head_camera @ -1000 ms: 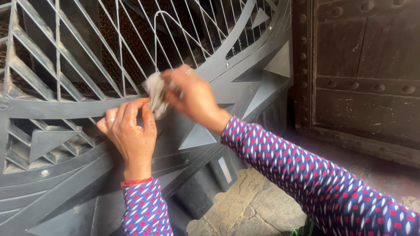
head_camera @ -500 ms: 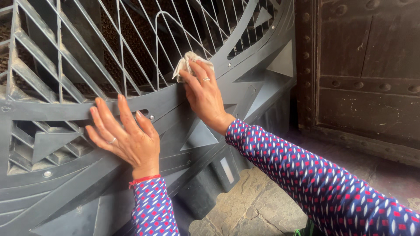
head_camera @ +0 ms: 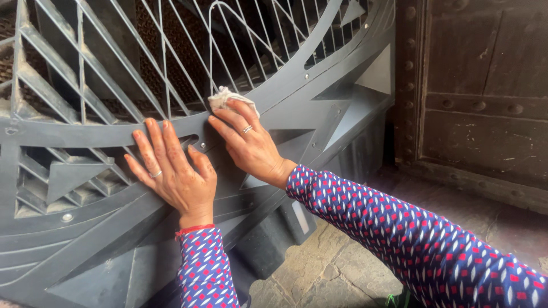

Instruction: The person wipes the exterior plastic housing and grilles of a large black cooling fan unit with a cloth, cleaning various sections of the surface and between the grille slats.

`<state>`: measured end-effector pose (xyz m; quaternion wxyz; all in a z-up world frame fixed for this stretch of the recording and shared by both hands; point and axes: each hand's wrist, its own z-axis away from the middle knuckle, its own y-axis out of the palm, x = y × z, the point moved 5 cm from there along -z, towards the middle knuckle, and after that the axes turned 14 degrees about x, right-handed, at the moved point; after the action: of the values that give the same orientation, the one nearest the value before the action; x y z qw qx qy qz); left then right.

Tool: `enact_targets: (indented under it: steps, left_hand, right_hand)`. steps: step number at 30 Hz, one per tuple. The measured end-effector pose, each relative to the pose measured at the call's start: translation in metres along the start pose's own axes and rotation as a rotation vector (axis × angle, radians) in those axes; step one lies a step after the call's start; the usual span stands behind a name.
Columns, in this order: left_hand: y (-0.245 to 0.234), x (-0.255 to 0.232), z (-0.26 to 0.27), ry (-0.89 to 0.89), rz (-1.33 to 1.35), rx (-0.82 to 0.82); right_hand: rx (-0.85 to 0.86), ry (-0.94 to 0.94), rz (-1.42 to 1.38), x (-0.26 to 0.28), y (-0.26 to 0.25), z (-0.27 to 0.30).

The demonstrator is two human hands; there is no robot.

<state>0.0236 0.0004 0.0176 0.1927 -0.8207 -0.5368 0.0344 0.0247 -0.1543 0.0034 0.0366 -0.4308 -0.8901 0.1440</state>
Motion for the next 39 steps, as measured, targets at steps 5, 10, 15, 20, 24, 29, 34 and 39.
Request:
enact_targets:
  steps: [5, 10, 15, 20, 24, 29, 34, 39]
  left_hand:
    - [0.001, 0.002, 0.001, -0.001, 0.006, 0.029]
    - [0.000, 0.001, 0.000, -0.006, 0.015, 0.035]
    - [0.001, 0.002, 0.000, -0.012, 0.005, 0.035]
    - [0.000, 0.002, 0.001, -0.011, 0.002, 0.033]
    - [0.000, 0.001, 0.000, -0.012, 0.001, 0.028]
    - [-0.001, 0.001, 0.001, -0.007, 0.011, 0.036]
    - [-0.003, 0.000, 0.000, -0.007, 0.027, 0.068]
    - [-0.004, -0.001, 0.000, -0.006, 0.041, 0.068]
  right_hand:
    - [0.031, -0.098, -0.049, 0.014, -0.006, -0.010]
    - [-0.002, -0.069, 0.000, 0.013, -0.015, -0.019]
    - [-0.016, -0.036, 0.066, 0.006, -0.014, -0.019]
    - [-0.019, 0.026, 0.107, 0.001, -0.011, -0.017]
    - [-0.015, 0.026, 0.093, 0.006, -0.010, -0.019]
    - [0.007, 0.008, 0.100, 0.004, -0.013, -0.016]
    - [0.040, -0.014, 0.081, 0.003, -0.009, -0.013]
    - [0.060, -0.055, 0.081, 0.010, -0.003, -0.005]
